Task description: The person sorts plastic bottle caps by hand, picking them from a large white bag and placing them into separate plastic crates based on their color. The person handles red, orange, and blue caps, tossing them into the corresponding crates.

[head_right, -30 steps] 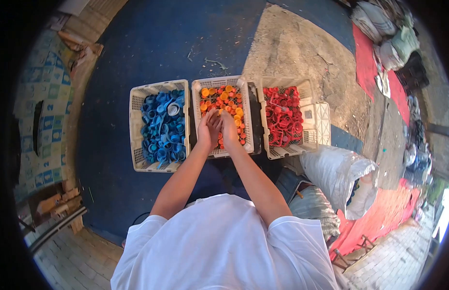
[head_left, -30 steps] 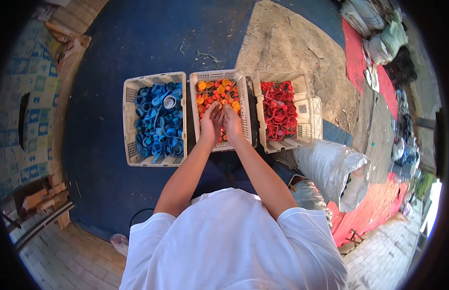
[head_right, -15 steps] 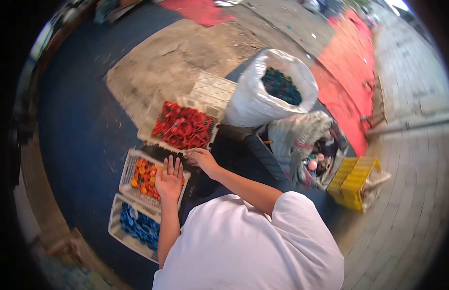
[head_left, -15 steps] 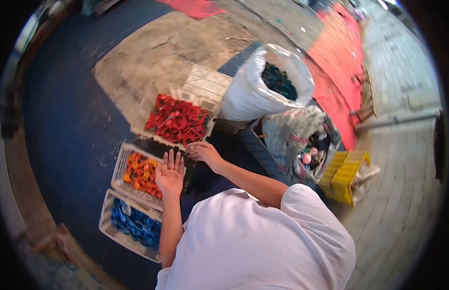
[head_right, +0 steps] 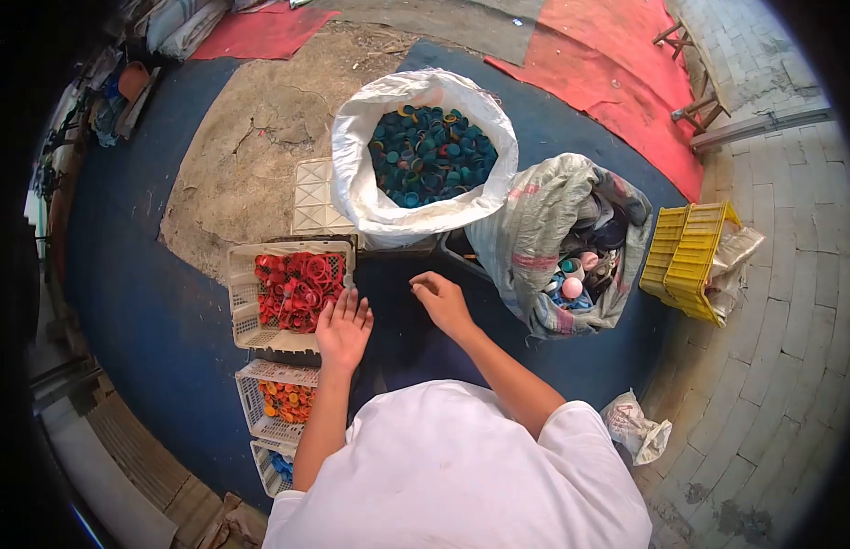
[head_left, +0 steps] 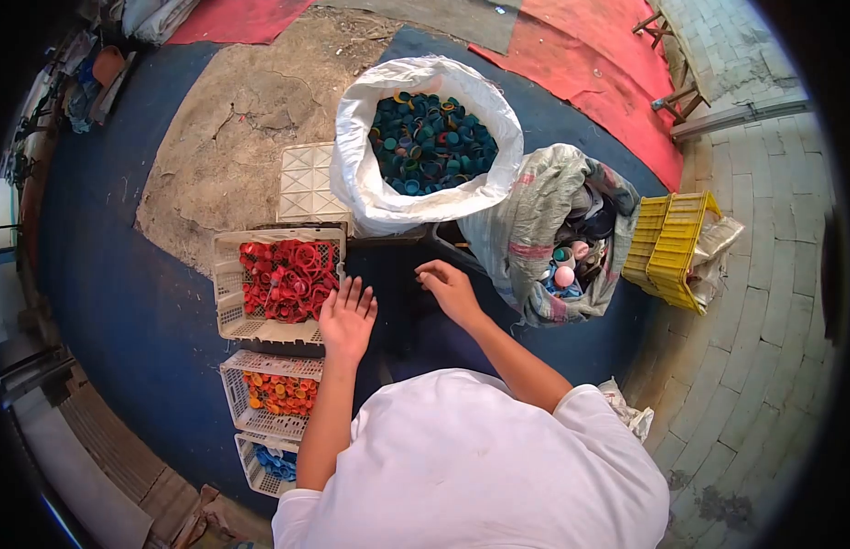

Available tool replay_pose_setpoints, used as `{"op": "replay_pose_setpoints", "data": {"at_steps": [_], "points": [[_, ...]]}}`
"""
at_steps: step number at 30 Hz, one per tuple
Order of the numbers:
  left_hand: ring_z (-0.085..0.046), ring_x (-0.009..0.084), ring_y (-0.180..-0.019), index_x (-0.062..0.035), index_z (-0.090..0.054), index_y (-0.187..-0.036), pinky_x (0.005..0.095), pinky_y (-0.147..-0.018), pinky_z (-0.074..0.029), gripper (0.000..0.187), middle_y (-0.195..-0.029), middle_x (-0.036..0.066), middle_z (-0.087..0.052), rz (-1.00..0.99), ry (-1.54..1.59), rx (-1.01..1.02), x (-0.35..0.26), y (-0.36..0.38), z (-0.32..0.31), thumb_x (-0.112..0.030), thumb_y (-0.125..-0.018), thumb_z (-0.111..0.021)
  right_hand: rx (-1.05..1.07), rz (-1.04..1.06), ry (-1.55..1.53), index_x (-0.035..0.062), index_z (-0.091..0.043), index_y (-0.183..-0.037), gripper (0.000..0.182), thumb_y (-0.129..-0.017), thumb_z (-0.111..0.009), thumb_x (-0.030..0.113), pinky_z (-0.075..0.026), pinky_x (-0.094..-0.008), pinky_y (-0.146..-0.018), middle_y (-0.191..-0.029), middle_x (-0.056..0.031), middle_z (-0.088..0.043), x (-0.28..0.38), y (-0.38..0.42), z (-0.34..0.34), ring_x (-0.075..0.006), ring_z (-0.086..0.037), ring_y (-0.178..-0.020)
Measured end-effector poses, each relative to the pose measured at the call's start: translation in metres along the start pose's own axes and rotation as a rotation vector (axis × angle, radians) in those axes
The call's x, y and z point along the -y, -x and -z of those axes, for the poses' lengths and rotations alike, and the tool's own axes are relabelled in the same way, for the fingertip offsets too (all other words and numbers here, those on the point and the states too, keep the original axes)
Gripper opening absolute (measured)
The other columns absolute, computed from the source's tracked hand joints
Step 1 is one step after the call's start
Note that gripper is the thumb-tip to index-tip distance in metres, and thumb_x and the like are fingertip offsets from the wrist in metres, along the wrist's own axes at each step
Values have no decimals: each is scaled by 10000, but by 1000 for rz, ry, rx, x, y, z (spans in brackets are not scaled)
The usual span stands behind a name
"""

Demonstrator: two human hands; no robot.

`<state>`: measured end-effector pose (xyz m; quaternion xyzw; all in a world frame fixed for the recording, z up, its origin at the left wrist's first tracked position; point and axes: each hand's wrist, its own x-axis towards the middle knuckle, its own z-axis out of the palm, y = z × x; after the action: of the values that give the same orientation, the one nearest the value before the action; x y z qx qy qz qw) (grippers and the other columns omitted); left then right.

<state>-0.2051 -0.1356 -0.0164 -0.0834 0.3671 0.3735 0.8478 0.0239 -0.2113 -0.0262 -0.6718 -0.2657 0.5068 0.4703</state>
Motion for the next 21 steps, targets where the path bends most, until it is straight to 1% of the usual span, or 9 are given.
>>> {"op": "replay_pose_setpoints", "data": {"at_steps": [3, 6, 8, 10, 14, 16, 17, 20, 21], "points": [[-645, 236, -1090, -99, -625, -1198, 424, -954, -502, 315, -1216, 48, -679, -8, -58, -28, 13, -27, -46, -339, -1005, -560, 1, 91, 85, 4, -699, -1103, 228, -935, -660, 153, -540, -295, -795, -963, -99, -738, 32, -19, 28, -149, -689, -855], [-651, 224, -1067, -107, -619, -1208, 407, -935, -516, 324, -1170, 36, -674, -71, -130, -97, 19, -49, -67, -342, -986, -611, 97, 195, 248, 1, -699, -1114, 250, -924, -675, 163, -552, -304, -778, -957, -117, -742, 74, -41, 58, -165, -698, -832], [-647, 204, -1032, -118, -604, -1185, 380, -881, -523, 323, -1137, 24, -671, -145, -260, -133, 20, -58, -80, -350, -968, -663, 40, 333, 269, -1, -703, -1111, 254, -919, -678, 163, -550, -300, -759, -939, -118, -739, 97, -58, 70, -161, -693, -815], [-646, 196, -1019, -120, -596, -1193, 365, -863, -525, 334, -1132, 19, -667, -215, -391, -158, 16, -66, -89, -356, -968, -668, 7, 341, 308, -18, -698, -1110, 271, -920, -676, 174, -551, -321, -759, -944, -135, -733, 126, -74, 81, -192, -700, -829], [-659, 159, -946, -111, -580, -1158, 327, -819, -531, 291, -1103, 31, -657, -290, -652, -128, 3, -88, -102, -289, -960, -699, -87, 270, 434, -27, -684, -1145, 318, -922, -675, 198, -554, -356, -780, -994, -171, -725, 137, -124, 87, -253, -711, -869], [-664, 124, -824, -79, -583, -1102, 282, -740, -548, 283, -997, 32, -664, -326, -719, -122, -3, -96, -114, -207, -918, -754, -82, 245, 538, -26, -676, -1167, 337, -924, -673, 207, -556, -368, -795, -1022, -189, -721, 123, -148, 85, -280, -714, -889], [-658, 112, -787, -67, -590, -1078, 263, -710, -549, 281, -952, 31, -665, -341, -771, -124, -6, -100, -120, -184, -901, -774, -53, 167, 545, -28, -667, -1190, 398, -885, -712, 224, -552, -389, -834, -1062, -203, -718, 119, -163, 81, -322, -711, -945], [-630, 81, -720, -38, -612, -986, 233, -661, -540, 244, -858, 18, -662, -387, -879, -99, -15, -110, -126, -129, -865, -803, 71, 158, 676, -39, -662, -1191, 479, -815, -774, 235, -543, -411, -876, -1064, -212, -719, 93, -200, 66, -370, -699, -987], [-622, 75, -719, -34, -616, -969, 228, -668, -531, 229, -850, 14, -663, -387, -907, -87, -18, -113, -127, -123, -865, -799, 173, 146, 709, -4, -669, -1216, 523, -739, -788, 177, -530, -428, -924, -1138, -220, -696, 88, -212, 61, -401, -666, -1071]]}}
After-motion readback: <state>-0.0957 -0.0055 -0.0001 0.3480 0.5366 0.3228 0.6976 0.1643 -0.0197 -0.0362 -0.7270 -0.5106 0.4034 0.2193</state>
